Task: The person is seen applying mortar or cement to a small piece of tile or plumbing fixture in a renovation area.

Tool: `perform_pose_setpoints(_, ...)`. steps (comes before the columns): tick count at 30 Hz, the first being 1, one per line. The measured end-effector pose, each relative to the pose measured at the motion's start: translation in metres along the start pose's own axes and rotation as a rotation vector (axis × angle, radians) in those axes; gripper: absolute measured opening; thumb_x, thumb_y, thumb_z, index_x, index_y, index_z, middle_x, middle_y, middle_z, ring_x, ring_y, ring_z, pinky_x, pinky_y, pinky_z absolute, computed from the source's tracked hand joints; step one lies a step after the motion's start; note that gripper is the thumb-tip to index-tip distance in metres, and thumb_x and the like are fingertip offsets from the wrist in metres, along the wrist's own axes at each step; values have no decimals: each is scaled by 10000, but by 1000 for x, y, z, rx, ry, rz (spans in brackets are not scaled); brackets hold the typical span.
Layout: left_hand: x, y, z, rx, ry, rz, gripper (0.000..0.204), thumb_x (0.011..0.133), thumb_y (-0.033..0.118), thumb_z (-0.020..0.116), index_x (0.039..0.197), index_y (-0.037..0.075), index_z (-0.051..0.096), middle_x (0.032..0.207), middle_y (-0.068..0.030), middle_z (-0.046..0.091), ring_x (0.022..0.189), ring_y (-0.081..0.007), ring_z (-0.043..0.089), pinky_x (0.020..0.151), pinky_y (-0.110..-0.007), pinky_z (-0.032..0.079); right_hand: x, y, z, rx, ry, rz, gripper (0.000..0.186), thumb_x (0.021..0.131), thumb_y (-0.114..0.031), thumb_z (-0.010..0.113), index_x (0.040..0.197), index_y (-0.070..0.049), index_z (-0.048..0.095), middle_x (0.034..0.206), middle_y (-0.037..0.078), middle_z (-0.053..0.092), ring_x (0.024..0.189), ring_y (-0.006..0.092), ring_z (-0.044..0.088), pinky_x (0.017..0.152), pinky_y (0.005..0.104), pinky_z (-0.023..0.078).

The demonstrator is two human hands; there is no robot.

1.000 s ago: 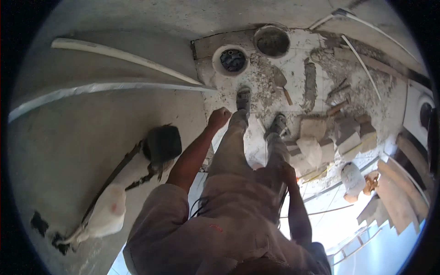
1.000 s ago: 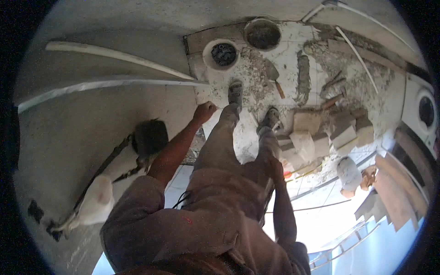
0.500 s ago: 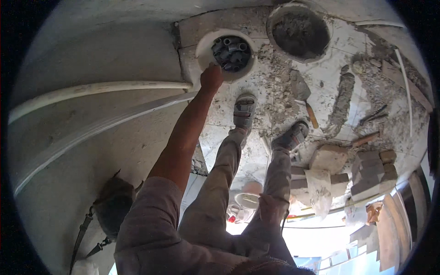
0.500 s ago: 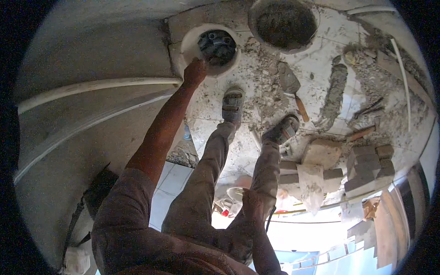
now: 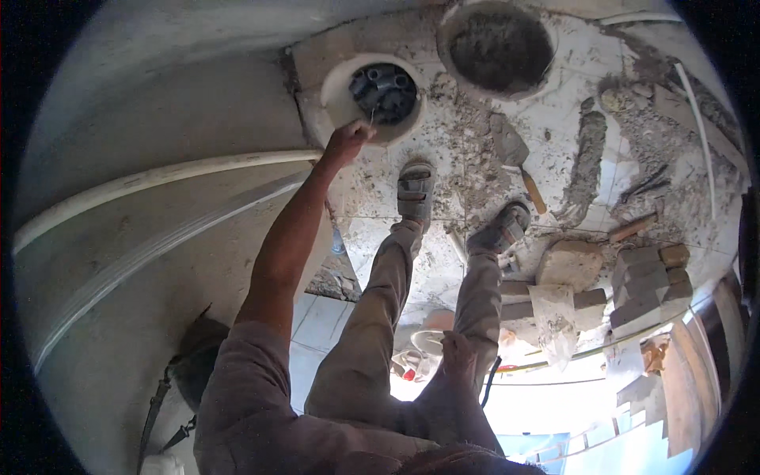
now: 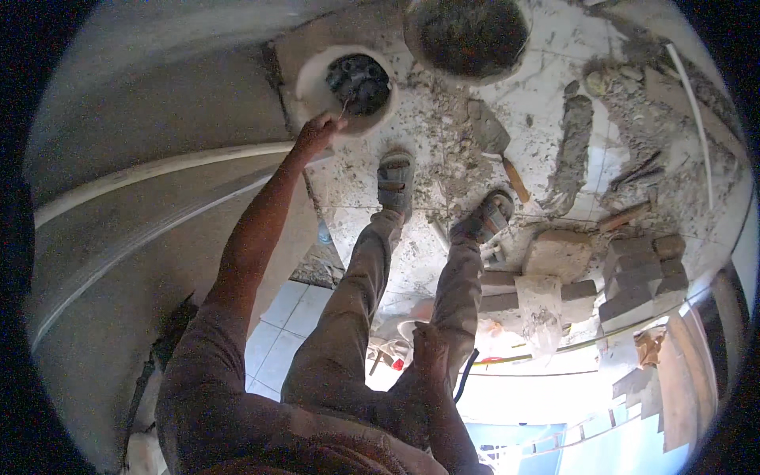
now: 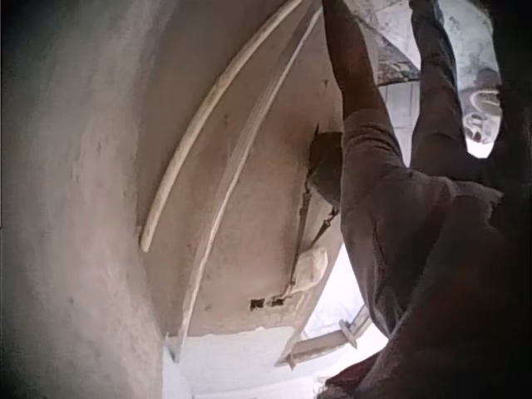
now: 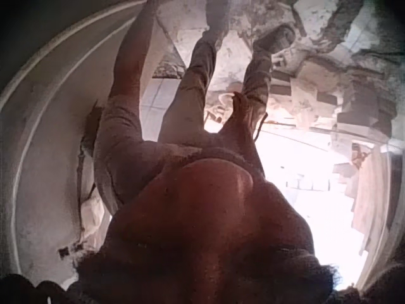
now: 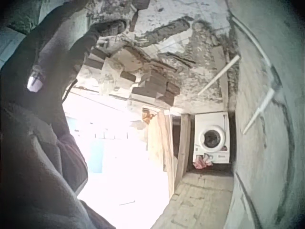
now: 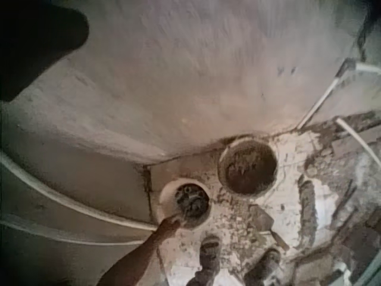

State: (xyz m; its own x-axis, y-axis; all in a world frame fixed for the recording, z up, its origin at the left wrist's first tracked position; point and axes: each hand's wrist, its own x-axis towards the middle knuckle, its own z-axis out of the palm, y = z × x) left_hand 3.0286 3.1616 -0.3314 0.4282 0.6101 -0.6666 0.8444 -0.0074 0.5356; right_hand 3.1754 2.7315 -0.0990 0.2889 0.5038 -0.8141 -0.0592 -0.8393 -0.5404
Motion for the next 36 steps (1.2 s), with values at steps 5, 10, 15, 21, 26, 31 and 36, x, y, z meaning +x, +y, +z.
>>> perform_pose_setpoints(5,-93,75,-54,-625,-29,-71,248,849,314,528,855,67,535,720,-6,517,586,-96,439,542,-239,371,-11,3,-9,76,-3,-34,163,822,-102,516,958,-40,582,910,147,593,835,301,574,746,377,447)
perform_pose_setpoints(10,-144,122,-102,-700,59,-128,253,846,318,539,848,66,535,629,21,476,488,-61,385,427,-201,303,-30,-7,-25,-251,12,-376,223,818,-98,505,1037,-75,541,958,136,566,878,284,547,763,390,424)
perform_pose_setpoints(15,-176,171,-139,-730,121,-54,215,858,249,516,963,68,564,576,32,431,457,-53,355,392,-206,285,-29,-46,-43,-153,91,-286,158,804,-133,524,888,1,518,758,205,531,706,339,549,599,394,421)
perform_pose_setpoints(21,-240,226,-196,-715,87,-66,272,845,215,530,1078,77,550,560,30,428,452,-50,368,393,-196,287,-23,-106,-56,-131,182,-450,133,800,-125,511,856,-7,539,789,181,566,700,331,554,585,385,430)
perform_pose_setpoints(26,-309,280,-244,-752,-28,-31,330,838,199,537,1146,82,525,568,27,441,467,-50,394,404,-190,300,-1,-229,-64,-236,155,-840,197,789,-133,553,948,-19,573,964,183,593,875,354,578,751,392,474)
perform_pose_setpoints(31,-403,357,-296,-680,-51,131,382,837,188,544,1204,92,500,605,18,482,510,-51,443,431,-184,318,-5,-380,-45,-34,67,-652,373,752,-194,610,1079,-32,535,1019,213,573,976,348,544,819,403,447)
perform_pose_setpoints(36,-466,409,-337,-692,-75,380,420,807,179,587,1206,78,503,650,1,541,542,-53,480,470,-197,347,32,-428,-28,-525,304,-1125,456,713,-239,644,1115,-56,530,1010,210,573,1028,324,504,835,411,436)
